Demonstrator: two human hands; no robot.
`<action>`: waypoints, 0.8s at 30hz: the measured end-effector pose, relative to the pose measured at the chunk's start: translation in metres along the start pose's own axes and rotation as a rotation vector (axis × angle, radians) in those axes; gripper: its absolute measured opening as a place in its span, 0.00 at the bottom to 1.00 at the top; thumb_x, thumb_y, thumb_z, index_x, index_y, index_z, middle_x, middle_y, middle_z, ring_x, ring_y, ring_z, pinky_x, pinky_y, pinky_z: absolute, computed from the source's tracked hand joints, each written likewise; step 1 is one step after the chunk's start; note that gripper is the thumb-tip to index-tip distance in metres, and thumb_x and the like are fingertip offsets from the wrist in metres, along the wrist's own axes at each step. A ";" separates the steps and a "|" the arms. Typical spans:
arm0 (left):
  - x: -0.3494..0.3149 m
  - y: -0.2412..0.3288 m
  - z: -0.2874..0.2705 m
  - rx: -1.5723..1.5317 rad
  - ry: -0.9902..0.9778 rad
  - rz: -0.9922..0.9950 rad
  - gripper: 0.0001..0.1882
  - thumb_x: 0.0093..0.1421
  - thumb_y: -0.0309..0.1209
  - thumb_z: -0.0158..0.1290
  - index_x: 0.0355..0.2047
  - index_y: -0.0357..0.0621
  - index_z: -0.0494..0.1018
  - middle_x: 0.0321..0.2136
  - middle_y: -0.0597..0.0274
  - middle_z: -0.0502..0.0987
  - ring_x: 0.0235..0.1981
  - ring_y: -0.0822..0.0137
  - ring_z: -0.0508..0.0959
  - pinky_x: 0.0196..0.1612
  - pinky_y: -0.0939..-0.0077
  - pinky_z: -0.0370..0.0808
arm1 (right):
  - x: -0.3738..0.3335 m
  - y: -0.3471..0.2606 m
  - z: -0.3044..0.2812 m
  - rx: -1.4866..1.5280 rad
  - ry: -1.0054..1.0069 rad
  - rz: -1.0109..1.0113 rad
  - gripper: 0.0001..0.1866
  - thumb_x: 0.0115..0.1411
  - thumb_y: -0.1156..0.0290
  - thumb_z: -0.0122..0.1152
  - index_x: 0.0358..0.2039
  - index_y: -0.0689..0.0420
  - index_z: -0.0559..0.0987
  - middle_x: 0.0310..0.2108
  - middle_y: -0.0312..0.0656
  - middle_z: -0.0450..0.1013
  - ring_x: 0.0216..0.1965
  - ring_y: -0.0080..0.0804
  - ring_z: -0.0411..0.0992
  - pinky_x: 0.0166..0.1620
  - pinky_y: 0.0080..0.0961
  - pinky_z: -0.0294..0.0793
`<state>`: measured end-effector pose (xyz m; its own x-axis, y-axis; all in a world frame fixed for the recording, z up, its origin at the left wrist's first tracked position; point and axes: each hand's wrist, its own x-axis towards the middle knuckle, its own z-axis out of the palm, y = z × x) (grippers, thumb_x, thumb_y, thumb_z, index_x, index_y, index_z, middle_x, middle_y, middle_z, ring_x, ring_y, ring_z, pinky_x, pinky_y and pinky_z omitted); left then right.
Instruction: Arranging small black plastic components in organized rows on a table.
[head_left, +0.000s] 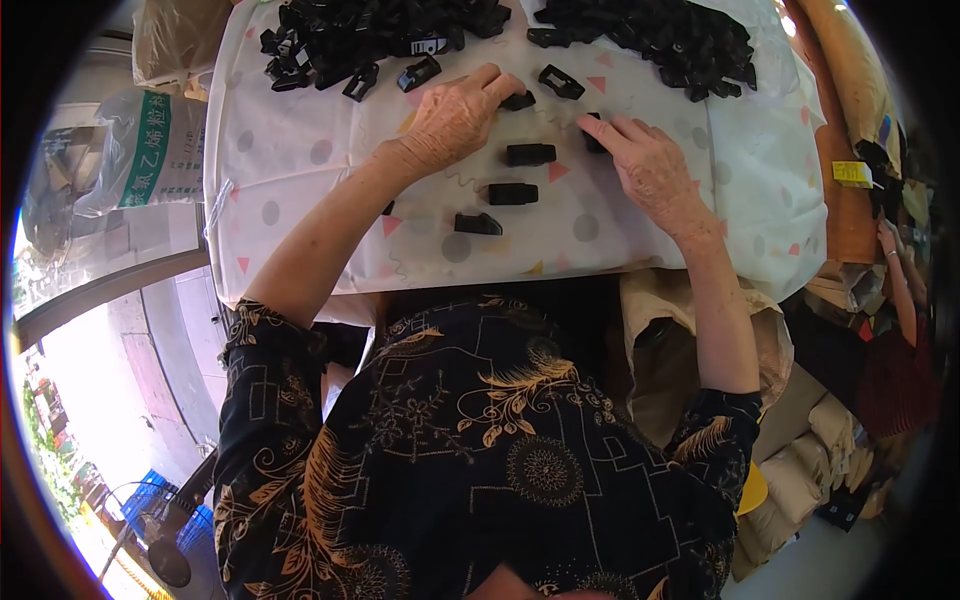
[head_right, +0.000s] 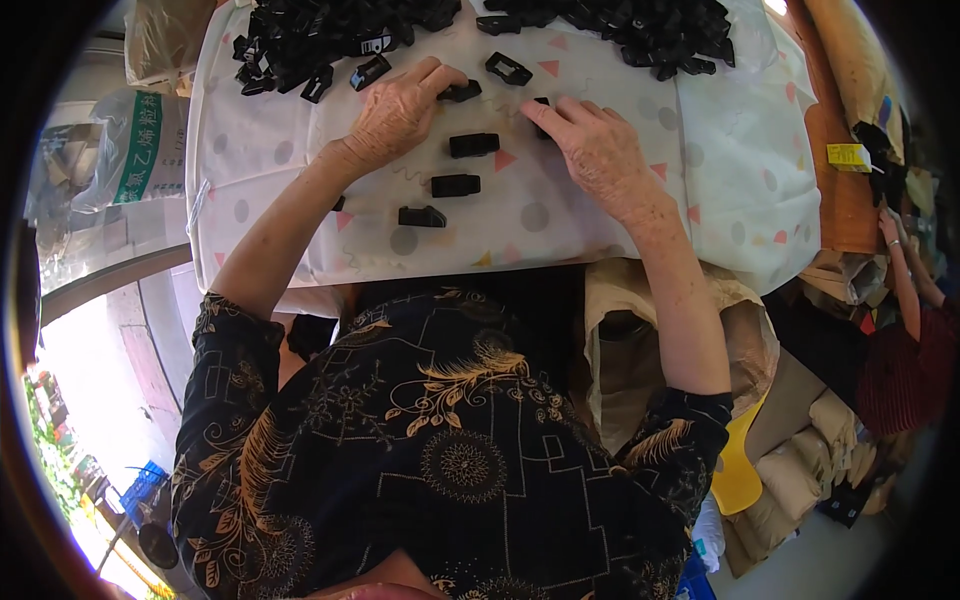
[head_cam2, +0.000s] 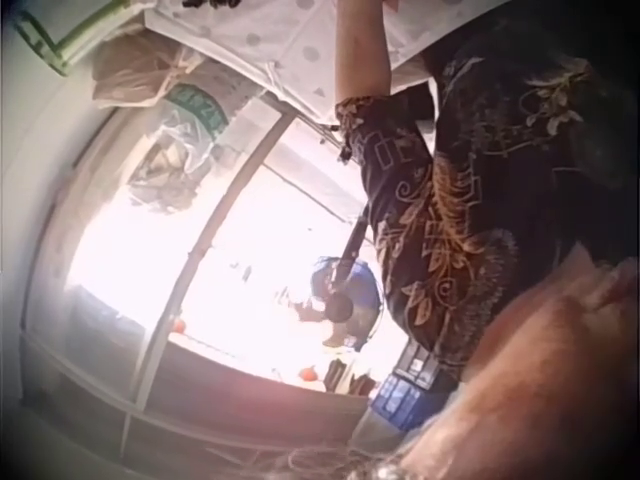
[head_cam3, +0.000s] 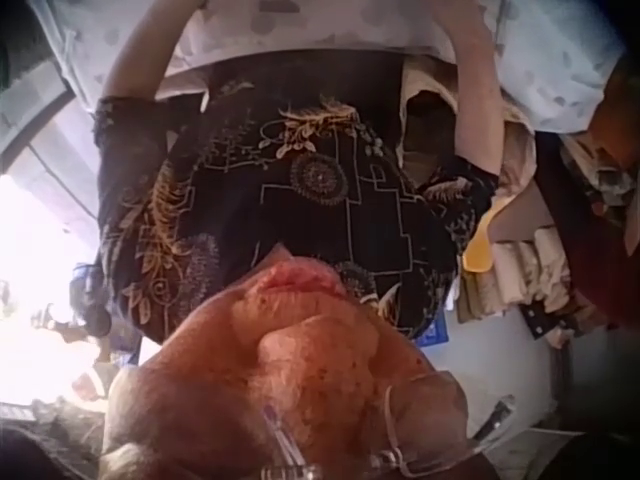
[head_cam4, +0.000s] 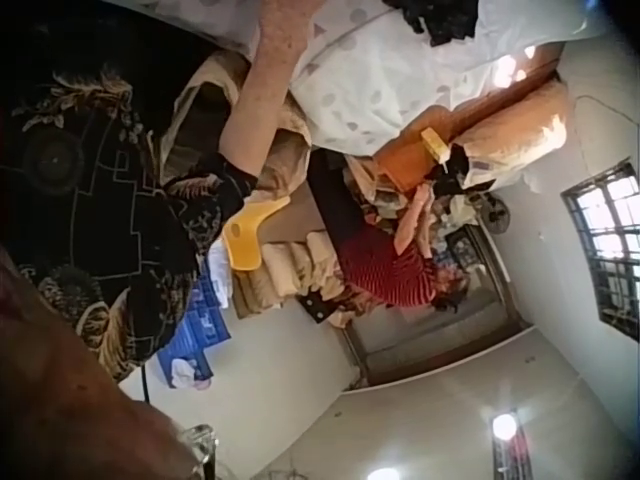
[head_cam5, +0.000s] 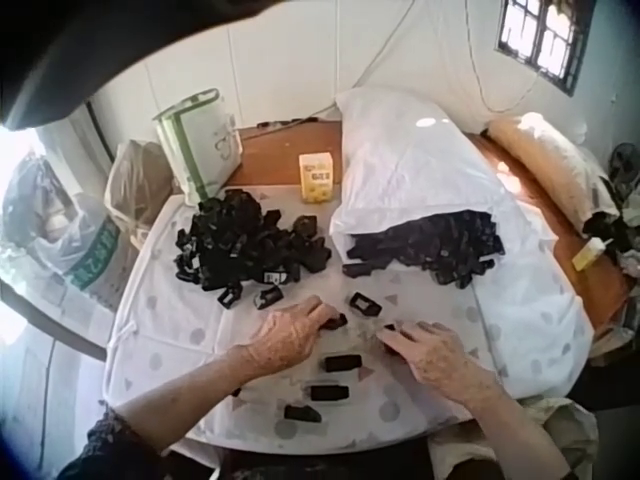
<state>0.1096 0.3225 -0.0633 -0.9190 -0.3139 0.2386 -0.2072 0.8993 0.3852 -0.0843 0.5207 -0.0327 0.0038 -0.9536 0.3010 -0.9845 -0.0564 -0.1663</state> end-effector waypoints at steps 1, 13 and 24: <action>-0.001 0.000 -0.001 -0.001 0.000 0.000 0.20 0.58 0.20 0.46 0.50 0.54 0.70 0.44 0.58 0.74 0.40 0.51 0.80 0.39 0.59 0.77 | 0.003 0.000 -0.004 -0.010 -0.052 -0.018 0.20 0.55 0.80 0.59 0.50 0.52 0.77 0.38 0.39 0.74 0.37 0.40 0.74 0.42 0.33 0.75; 0.000 0.007 -0.008 -0.027 -0.034 -0.136 0.21 0.59 0.45 0.58 0.46 0.45 0.72 0.45 0.56 0.73 0.44 0.50 0.78 0.46 0.54 0.75 | 0.017 0.011 0.003 0.131 -0.031 -0.070 0.17 0.52 0.80 0.65 0.44 0.59 0.77 0.39 0.42 0.72 0.42 0.41 0.73 0.45 0.33 0.75; 0.004 0.017 0.004 -0.163 -0.023 -0.029 0.17 0.57 0.40 0.59 0.43 0.45 0.74 0.39 0.58 0.74 0.41 0.52 0.78 0.44 0.59 0.75 | 0.030 -0.017 0.006 0.373 0.118 0.017 0.18 0.56 0.81 0.63 0.49 0.59 0.78 0.38 0.43 0.74 0.37 0.42 0.74 0.42 0.29 0.76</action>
<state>0.1007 0.3375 -0.0599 -0.9211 -0.3303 0.2060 -0.1779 0.8280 0.5317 -0.0668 0.4908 -0.0268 -0.0533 -0.9159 0.3979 -0.8528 -0.1656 -0.4952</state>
